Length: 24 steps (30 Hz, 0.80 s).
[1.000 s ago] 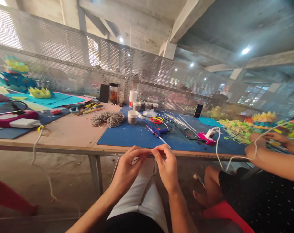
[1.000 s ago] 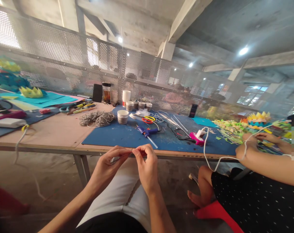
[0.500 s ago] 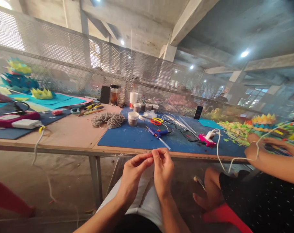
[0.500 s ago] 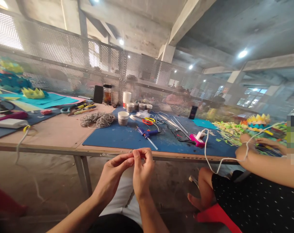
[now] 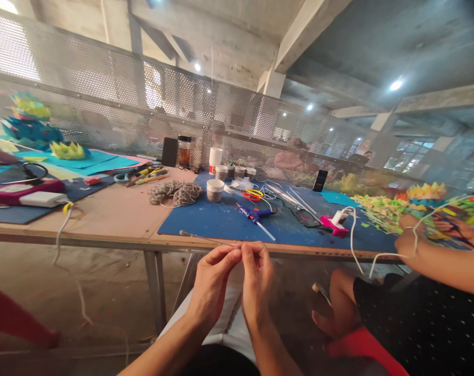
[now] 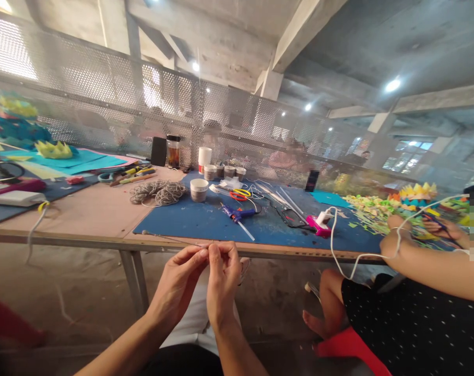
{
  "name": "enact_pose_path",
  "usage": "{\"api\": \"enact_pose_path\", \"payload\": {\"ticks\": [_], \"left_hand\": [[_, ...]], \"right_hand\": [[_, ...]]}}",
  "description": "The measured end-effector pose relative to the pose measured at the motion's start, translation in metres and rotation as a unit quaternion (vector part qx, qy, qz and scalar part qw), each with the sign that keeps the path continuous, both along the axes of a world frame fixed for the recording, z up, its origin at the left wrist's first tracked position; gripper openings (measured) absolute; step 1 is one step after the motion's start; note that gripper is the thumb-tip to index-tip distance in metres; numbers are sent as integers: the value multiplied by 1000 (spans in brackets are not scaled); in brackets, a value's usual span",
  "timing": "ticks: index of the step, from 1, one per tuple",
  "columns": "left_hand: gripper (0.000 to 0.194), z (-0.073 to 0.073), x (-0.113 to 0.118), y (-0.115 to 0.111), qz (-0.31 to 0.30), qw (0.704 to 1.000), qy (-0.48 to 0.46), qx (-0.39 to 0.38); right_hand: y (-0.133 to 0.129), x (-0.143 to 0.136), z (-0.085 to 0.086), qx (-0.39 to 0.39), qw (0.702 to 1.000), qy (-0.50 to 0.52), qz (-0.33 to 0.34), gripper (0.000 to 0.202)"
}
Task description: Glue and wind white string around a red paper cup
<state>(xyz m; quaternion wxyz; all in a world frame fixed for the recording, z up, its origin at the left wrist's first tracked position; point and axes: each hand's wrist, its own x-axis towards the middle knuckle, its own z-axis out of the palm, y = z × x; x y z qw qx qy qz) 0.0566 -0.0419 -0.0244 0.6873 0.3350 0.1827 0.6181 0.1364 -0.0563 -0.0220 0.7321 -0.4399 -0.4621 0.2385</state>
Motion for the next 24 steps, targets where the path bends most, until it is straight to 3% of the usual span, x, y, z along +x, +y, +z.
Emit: {"api": "enact_pose_path", "payload": {"ticks": [9, 17, 24], "left_hand": [[9, 4, -10, 5, 11, 997, 68, 29], [17, 4, -17, 11, 16, 984, 168, 49], [16, 4, -20, 9, -48, 984, 169, 30]], "right_hand": [[3, 8, -2, -20, 999, -31, 29, 18], [7, 26, 17, 1, 984, -172, 34, 17], [14, 31, 13, -31, 991, -112, 68, 22]]}}
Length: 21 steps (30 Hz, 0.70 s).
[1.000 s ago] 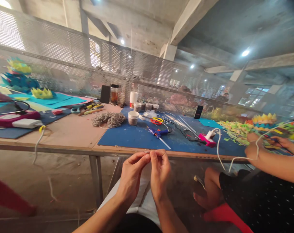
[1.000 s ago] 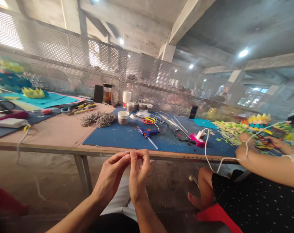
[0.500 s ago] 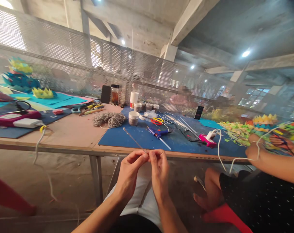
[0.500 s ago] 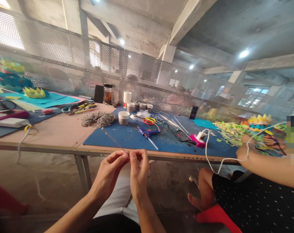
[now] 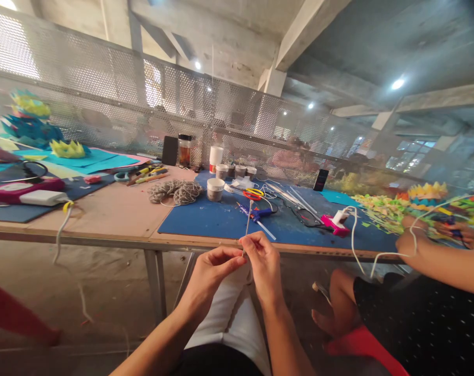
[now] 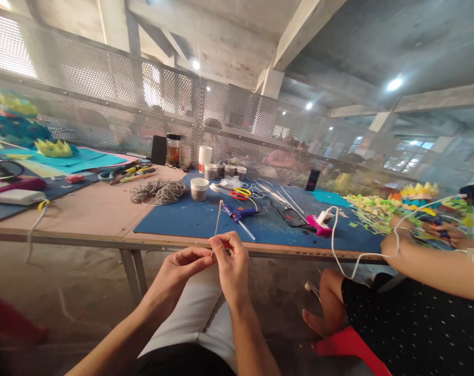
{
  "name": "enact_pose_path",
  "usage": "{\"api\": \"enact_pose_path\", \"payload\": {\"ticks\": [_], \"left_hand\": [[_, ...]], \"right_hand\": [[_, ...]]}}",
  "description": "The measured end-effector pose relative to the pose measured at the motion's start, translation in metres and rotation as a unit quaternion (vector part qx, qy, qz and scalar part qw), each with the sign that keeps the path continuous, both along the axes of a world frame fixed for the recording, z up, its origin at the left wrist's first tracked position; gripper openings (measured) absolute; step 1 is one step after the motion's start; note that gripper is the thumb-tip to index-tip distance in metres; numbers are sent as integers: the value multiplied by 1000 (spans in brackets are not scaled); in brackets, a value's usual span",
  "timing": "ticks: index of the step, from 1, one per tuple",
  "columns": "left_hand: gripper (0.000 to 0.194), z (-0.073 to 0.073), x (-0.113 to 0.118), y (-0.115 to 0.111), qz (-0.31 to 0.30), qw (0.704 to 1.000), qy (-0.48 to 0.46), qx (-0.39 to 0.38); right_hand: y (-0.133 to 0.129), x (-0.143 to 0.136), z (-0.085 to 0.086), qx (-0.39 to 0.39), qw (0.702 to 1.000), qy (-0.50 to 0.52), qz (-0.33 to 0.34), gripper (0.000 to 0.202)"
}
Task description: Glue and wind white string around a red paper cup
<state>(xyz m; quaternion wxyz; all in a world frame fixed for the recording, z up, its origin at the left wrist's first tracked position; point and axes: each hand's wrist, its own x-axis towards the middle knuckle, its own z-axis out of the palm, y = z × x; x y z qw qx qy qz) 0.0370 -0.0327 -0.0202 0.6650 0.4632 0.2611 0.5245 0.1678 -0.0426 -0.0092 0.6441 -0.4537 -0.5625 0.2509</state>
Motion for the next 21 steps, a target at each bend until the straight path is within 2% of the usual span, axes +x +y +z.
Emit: {"api": "enact_pose_path", "payload": {"ticks": [8, 12, 15, 17, 18, 21], "left_hand": [[17, -2, -2, 2, -76, 991, -58, -97], [13, -5, -2, 5, -81, 988, -76, -109], [14, -7, -5, 9, -65, 988, -84, -116], [17, -7, -9, 15, -39, 988, -85, -120], [18, -6, -12, 19, -23, 989, -84, -119], [20, -3, -19, 34, 14, 991, -82, -108]], "right_hand": [[5, 2, -2, -15, 999, 39, 31, 23], [6, 1, -1, -23, 998, 17, 54, 24], [12, 9, 1, -10, 997, -40, 63, 25], [21, 24, 3, 18, 993, -110, 27, 23], [28, 34, 4, 41, 986, -160, -11, 22], [53, 73, 9, 82, 934, -325, -126, 31]]}}
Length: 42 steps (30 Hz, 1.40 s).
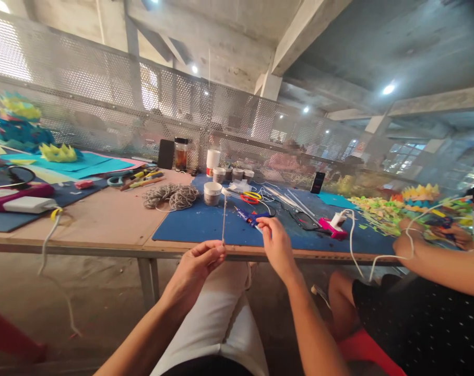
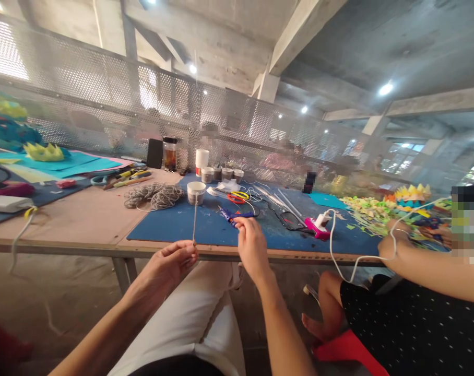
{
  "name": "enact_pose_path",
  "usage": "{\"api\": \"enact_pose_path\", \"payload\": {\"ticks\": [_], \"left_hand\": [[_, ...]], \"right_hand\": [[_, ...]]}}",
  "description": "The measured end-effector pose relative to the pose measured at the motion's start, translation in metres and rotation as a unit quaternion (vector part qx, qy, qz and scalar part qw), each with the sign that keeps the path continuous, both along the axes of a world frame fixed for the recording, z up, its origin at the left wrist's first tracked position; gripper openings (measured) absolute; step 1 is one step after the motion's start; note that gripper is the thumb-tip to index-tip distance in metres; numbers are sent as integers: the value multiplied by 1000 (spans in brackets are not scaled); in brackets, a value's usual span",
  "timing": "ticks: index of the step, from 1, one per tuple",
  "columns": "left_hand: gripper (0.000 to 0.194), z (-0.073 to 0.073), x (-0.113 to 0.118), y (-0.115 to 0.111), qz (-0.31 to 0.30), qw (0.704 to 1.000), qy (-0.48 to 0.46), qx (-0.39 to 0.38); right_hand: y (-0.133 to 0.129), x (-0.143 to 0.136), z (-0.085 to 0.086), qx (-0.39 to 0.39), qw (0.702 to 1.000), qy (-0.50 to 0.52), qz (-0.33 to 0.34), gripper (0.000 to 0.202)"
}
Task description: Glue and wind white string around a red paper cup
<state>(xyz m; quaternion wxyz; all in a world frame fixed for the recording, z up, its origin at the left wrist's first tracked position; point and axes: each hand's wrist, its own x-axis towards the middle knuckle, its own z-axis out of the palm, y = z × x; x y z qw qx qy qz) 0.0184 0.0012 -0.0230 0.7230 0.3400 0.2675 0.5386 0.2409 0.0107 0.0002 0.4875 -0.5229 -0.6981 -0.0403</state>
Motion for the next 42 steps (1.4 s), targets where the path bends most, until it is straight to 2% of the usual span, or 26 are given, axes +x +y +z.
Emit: {"api": "enact_pose_path", "payload": {"ticks": [3, 7, 12, 19, 22, 26, 30, 31, 33, 36, 38, 42], "left_hand": [[23, 7, -3, 15, 9, 1000, 4, 29], [23, 16, -4, 29, 2, 999, 35, 33], [19, 28, -9, 43, -38, 996, 67, 49], [23, 51, -12, 77, -1, 993, 101, 56], [24, 61, -8, 93, -2, 991, 111, 69], [24, 73, 0, 115, -7, 989, 122, 78], [24, 81, 12, 137, -29, 990, 113, 80], [24, 82, 17, 142, -37, 991, 109, 74], [23, 84, 27, 153, -53, 992, 101, 55], [21, 83, 44, 168, -74, 993, 91, 17], [18, 81, 52, 177, -94, 992, 81, -3], [14, 74, 57, 193, -114, 991, 68, -25]], "right_hand": [[30, 37, 5, -50, 979, -185, -67, 39], [66, 65, 12, -92, 959, -263, -42, 45], [91, 71, 21, -120, 938, -326, -3, 45], [95, 67, 29, -140, 925, -351, 43, 52], [92, 72, 34, -152, 939, -299, 74, 47], [96, 85, 41, -150, 968, -162, 120, 42], [114, 96, 46, -133, 986, -23, 97, 18], [120, 98, 48, -134, 986, 25, 93, 18], [132, 98, 51, -124, 977, 142, 104, 25], [146, 93, 55, -88, 945, 286, 130, 28], [153, 88, 57, -93, 931, 319, 147, 27], [162, 79, 55, -134, 923, 326, 156, 29]]}}
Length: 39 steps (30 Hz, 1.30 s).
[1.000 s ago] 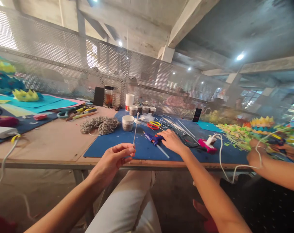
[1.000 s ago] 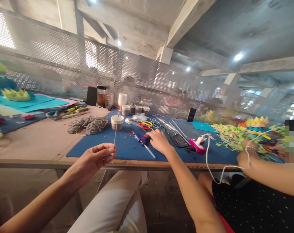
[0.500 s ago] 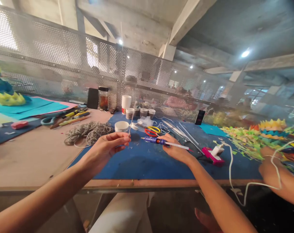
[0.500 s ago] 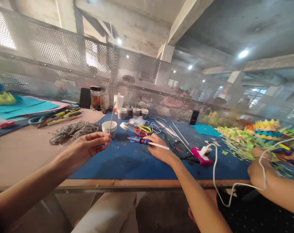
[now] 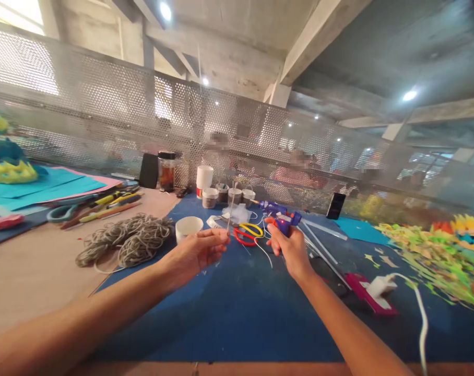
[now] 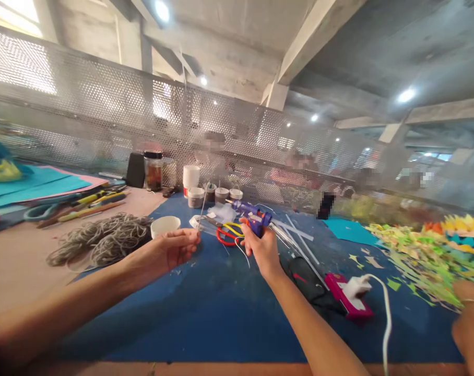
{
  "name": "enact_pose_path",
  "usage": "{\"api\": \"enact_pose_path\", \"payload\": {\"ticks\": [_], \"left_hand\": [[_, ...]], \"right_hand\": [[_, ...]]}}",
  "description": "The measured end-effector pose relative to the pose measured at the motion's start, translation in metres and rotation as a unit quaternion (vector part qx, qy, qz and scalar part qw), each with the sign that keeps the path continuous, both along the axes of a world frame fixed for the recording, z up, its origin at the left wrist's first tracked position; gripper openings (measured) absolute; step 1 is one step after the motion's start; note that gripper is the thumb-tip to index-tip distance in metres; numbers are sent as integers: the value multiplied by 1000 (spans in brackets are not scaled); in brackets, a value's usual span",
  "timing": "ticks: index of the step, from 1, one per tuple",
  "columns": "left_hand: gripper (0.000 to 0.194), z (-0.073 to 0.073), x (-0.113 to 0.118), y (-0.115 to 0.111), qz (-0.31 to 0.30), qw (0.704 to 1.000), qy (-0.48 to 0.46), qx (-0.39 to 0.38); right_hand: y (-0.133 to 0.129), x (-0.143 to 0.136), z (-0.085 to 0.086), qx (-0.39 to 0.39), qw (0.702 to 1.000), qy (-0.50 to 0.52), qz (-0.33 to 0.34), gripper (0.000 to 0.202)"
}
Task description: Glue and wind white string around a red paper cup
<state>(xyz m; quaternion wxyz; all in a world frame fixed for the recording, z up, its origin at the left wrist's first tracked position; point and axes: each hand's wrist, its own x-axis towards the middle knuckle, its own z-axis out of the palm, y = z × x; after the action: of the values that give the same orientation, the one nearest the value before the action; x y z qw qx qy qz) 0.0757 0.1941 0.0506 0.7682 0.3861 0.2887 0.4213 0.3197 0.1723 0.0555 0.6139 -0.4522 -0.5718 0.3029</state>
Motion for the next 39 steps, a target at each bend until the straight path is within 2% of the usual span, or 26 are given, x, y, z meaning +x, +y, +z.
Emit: {"api": "enact_pose_path", "payload": {"ticks": [4, 8, 14, 17, 39], "left_hand": [[14, -7, -6, 9, 11, 1000, -4, -7], [13, -9, -10, 10, 18, 1000, 3, 3], [18, -6, -7, 6, 37, 999, 20, 24], [22, -5, -6, 4, 37, 998, 21, 38], [24, -6, -5, 1, 31, 998, 33, 48]], "right_hand": [[-1, -5, -7, -9, 1000, -28, -7, 30], [-12, -9, -17, -6, 993, -111, -29, 32], [-24, -11, -30, 76, 959, -273, -19, 27], [-24, -10, -34, 96, 942, -321, -20, 24], [-24, -13, -31, 85, 936, -341, -9, 28]]}}
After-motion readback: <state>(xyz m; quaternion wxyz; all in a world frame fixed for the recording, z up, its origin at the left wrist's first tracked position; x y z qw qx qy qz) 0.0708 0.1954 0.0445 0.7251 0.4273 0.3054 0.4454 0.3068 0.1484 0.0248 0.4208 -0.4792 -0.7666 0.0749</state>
